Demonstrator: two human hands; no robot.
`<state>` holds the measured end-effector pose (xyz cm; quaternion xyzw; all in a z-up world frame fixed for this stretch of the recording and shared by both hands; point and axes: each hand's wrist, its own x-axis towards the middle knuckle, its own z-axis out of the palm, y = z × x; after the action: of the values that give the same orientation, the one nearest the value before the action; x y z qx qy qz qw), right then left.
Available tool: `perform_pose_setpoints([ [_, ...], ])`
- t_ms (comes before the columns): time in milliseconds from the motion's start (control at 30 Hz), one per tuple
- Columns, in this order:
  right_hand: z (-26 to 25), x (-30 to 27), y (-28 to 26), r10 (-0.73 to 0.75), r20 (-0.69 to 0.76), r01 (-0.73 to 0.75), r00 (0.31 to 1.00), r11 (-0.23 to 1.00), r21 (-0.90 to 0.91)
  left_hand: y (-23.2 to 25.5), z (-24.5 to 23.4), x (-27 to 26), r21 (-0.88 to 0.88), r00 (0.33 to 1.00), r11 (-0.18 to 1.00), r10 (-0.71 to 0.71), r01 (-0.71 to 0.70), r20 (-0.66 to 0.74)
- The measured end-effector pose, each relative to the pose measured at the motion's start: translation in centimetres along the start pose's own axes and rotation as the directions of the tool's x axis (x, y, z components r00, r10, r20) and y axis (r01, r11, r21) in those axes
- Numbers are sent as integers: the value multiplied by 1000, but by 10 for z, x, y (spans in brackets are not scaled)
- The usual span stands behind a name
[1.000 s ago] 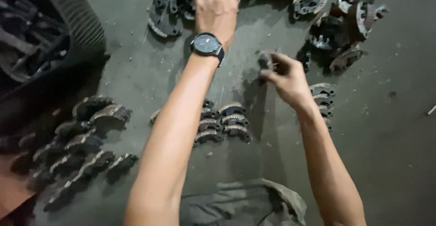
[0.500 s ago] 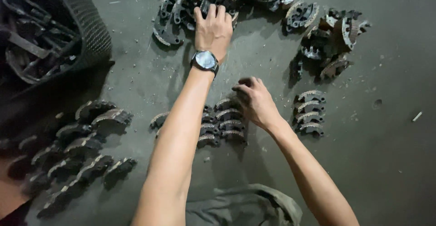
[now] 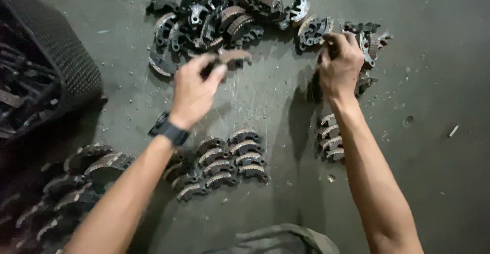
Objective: The person sits on the floor and sorts a pile of metal brake shoes into neat rows. They pick up individual parts from a larger pile and place them in organized lines on the floor.
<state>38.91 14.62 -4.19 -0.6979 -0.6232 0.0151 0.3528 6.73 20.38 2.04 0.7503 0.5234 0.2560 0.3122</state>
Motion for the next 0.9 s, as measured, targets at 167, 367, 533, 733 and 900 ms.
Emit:
perform_pose_setpoints([
  [167,36,38,4,-96,104,111,990,982,-155,1,-16,-34,-620,886,635,-280,460,371],
  [367,59,65,32,-225,261,262,939,958,-116,2,-8,-52,-762,819,313,-313,566,480],
  [533,37,65,18,41,170,-46,985,999,29,-3,-10,-61,-756,815,317,-321,573,482],
  [733,-16,3,-1,278,384,-424,880,99,900,-14,-13,-80,-738,816,354,-323,574,480],
  [900,-47,-28,-39,365,577,-516,730,-259,817,-9,-21,-93,-736,819,361,-301,572,488],
])
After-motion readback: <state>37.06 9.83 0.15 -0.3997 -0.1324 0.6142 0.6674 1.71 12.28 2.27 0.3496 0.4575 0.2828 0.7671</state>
